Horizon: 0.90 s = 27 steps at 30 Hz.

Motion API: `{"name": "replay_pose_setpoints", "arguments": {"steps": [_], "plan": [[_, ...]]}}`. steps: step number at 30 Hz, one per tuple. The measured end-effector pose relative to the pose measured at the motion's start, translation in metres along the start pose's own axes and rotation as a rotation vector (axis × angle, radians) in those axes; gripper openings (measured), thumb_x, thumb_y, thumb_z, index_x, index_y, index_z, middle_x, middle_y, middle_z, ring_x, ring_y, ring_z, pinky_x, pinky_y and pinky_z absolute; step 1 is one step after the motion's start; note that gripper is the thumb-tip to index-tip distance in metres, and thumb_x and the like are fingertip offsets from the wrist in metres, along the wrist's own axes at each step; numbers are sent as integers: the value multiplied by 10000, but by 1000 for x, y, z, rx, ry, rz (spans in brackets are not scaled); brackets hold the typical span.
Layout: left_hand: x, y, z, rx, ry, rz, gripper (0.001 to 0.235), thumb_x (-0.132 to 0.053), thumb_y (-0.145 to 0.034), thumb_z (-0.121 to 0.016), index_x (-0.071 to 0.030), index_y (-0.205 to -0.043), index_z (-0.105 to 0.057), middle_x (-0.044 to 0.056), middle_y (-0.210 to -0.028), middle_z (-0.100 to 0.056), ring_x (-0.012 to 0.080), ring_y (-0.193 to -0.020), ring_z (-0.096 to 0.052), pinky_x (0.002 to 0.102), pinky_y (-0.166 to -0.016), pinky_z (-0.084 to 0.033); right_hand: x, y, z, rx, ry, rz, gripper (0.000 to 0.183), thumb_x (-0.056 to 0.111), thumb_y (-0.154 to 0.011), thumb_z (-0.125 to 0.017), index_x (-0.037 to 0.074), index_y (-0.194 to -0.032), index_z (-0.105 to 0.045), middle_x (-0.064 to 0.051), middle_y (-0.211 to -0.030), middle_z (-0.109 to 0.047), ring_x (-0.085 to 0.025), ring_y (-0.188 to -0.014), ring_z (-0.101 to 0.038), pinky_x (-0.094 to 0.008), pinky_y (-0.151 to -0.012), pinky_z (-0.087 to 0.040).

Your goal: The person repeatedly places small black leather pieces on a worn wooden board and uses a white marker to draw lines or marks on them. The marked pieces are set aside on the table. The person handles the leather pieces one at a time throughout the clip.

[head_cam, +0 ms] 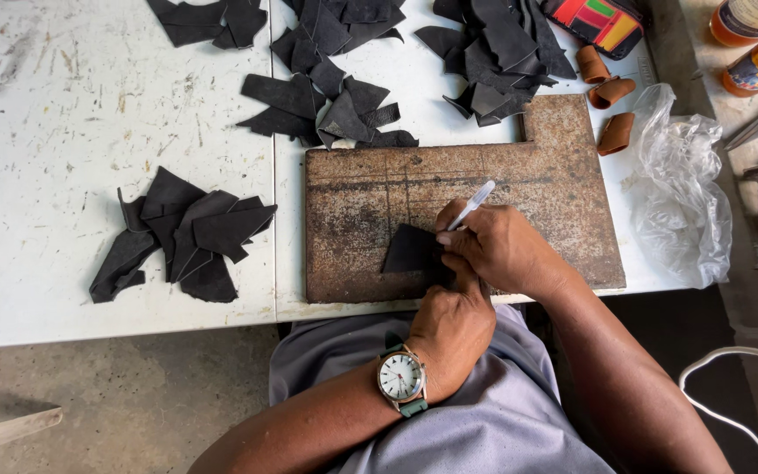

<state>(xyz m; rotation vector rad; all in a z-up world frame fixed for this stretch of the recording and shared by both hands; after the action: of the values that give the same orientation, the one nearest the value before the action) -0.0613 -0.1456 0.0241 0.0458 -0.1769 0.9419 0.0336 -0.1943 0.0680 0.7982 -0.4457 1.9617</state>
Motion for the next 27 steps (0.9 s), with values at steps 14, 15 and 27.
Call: {"name": "replay_pose_setpoints", "arguments": {"steps": [14,15,27], "plan": [[9,0,5,-9,89,22,387,-159,-872,-591,110,-1130,-695,452,-1228,-577,207,-575,-722,270,-546,-573,-15,10,22,106,54,87,154,197,-935,-658,67,-1019,-658,-147,-825,-713,-355,-767,-704,-454,-686,-537],[9,0,6,-16,84,20,389,-163,-872,-589,109,-1132,-689,449,-1228,-578,209,-581,-723,271,-556,-575,-15,10,21,115,86,71,155,197,-948,-651,53,-1008,-647,-152,-843,-710,-363,-783,-701,-462,-699,-534],[7,2,1,16,110,1,444,-171,-881,-633,136,-1201,-644,385,-1141,-628,168,-578,-701,284,-509,-560,5,-7,0,79,-34,129,167,233,-934,-688,77,-994,-674,-112,-784,-718,-307,-691,-718,-414,-660,-559]]}}
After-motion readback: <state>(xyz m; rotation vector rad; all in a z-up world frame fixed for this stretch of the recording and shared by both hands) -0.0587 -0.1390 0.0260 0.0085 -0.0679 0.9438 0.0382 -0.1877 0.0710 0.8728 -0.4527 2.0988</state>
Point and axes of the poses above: each hand's wrist, its own y-axis away from the middle knuckle, its own z-axis out of the back of the hand, x = y × z, the point moved 6 cm from there along -y, towards the middle knuckle
